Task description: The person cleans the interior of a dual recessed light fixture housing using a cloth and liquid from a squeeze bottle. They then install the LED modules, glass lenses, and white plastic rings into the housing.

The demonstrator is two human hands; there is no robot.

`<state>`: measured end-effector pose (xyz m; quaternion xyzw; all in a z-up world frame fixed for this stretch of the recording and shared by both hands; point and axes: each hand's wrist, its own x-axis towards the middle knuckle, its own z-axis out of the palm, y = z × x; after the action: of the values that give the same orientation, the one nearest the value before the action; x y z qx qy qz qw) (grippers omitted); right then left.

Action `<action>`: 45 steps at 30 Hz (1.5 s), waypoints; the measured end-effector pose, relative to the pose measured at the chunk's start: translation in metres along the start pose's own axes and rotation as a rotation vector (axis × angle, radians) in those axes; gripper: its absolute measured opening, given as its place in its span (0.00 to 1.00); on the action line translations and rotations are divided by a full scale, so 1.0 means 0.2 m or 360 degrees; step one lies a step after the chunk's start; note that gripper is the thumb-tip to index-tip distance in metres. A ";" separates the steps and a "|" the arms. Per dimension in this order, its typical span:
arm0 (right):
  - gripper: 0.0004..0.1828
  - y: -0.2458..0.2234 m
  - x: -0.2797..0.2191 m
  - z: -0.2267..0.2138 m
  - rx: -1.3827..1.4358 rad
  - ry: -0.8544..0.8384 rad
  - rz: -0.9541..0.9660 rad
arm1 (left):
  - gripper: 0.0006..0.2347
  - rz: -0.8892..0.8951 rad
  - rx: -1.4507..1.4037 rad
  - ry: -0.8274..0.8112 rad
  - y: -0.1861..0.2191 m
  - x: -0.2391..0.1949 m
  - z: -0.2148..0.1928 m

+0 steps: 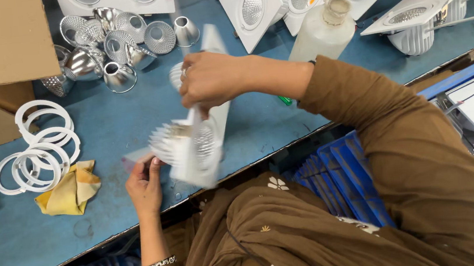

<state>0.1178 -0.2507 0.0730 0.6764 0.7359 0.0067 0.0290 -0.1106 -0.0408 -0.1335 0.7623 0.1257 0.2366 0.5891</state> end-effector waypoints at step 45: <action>0.17 0.69 -0.69 -0.01 -0.0022 0.1438 0.0667 | 0.11 0.0053 -0.0475 0.0252 0.08 0.04 -0.04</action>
<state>0.2660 -0.3768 0.0868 0.7392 0.5231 0.3097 -0.2901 -0.1094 -0.0359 -0.1146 0.6474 0.1224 0.3216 0.6800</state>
